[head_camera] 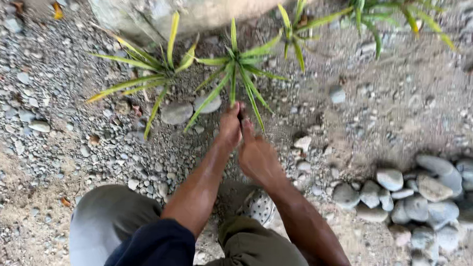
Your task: The person uses a machete to dig a shallow trench around plants and then places large stones into the trench to create a border.
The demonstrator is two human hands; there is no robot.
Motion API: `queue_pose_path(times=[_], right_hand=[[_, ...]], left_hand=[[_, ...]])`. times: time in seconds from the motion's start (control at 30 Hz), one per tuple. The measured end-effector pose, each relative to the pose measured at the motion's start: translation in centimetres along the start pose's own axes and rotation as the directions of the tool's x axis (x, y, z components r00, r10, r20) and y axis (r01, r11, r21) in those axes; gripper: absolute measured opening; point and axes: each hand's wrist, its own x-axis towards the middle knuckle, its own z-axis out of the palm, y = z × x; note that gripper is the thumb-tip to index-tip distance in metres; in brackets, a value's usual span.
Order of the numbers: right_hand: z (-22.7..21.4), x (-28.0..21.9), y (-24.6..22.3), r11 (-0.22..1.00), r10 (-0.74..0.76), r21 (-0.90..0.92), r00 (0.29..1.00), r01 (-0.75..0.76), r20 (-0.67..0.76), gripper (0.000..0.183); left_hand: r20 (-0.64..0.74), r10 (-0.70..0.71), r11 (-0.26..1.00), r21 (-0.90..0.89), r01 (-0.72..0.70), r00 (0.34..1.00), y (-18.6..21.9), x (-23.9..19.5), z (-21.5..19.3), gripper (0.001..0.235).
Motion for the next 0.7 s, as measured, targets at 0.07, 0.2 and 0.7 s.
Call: queue_pose_path(times=[0.07,0.2,0.7], right_hand=[[1.0,0.3,-0.8,0.999,-0.020,-0.038,0.999,0.018,-0.032,0.063],[-1.5,-1.1,-2.0,0.980,0.159,0.073,0.946,-0.187,0.282,0.065],[-1.6,-0.8,-2.9,1.000,0.016,0.017,0.999,-0.017,0.046,0.069]], left_hand=[[0.000,-0.041,0.998,0.052,0.041,0.999,0.6,0.5,0.0,0.027],[0.102,-0.028,0.997,-0.069,0.036,0.994,-1.6,-0.2,-2.1,0.027],[0.020,0.123,0.991,0.046,-0.124,0.992,1.5,1.5,-0.4,0.032]])
